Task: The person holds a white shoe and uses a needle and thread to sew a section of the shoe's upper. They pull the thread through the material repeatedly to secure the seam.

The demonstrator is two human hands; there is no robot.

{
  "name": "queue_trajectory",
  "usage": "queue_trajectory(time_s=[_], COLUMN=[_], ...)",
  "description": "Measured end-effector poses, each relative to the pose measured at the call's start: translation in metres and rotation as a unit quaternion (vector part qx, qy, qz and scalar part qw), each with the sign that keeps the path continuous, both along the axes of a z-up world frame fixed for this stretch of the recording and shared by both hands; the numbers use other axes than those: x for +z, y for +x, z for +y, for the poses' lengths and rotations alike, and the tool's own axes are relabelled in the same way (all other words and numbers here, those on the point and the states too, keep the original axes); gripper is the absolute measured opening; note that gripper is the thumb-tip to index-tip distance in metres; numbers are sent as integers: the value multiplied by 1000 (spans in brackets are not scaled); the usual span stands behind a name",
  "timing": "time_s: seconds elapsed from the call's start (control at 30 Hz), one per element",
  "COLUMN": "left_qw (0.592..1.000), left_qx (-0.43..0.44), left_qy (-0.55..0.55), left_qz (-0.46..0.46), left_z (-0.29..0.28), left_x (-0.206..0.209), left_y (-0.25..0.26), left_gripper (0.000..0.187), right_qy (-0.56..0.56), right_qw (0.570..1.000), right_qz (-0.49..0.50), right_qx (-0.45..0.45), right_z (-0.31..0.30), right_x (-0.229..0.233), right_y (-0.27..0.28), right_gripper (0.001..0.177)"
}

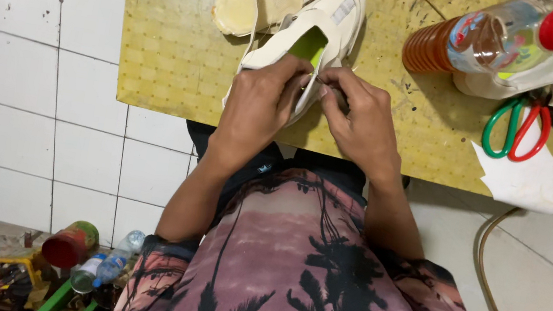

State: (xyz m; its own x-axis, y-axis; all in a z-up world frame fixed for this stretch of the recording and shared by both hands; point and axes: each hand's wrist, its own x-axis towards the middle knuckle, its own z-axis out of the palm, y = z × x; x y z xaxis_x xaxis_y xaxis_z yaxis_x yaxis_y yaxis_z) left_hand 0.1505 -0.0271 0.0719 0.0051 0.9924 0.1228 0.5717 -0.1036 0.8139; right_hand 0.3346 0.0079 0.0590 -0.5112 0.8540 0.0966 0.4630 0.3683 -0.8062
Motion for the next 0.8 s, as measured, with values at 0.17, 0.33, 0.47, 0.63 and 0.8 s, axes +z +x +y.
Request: queue_trajectory(time_s=[0.17, 0.33, 0.47, 0.63, 0.8], left_qw=[999, 998, 994, 992, 995], left_qx=[1, 5, 9, 53, 82], left_qy=[-41, -69, -103, -65, -9], left_qz=[6, -1, -44, -95, -61], left_z=[-21, -44, -62, -75, -86], left_x=[-4, 9, 18, 0, -27], left_y=[1, 4, 11, 27, 33], left_gripper=[9, 8, 21, 22, 16], right_qy=[-4, -17, -15, -5, -7], right_qw=[998, 995, 993, 986, 984], right_qz=[-34, -58, -66, -112, -136], right_qx=[43, 80, 100, 121, 112], right_z=[-1, -16, -21, -21, -29], right_x=[16, 30, 34, 32, 37], right_y=[-2, 5, 11, 18, 15], right_gripper=[8, 9, 6, 10, 13])
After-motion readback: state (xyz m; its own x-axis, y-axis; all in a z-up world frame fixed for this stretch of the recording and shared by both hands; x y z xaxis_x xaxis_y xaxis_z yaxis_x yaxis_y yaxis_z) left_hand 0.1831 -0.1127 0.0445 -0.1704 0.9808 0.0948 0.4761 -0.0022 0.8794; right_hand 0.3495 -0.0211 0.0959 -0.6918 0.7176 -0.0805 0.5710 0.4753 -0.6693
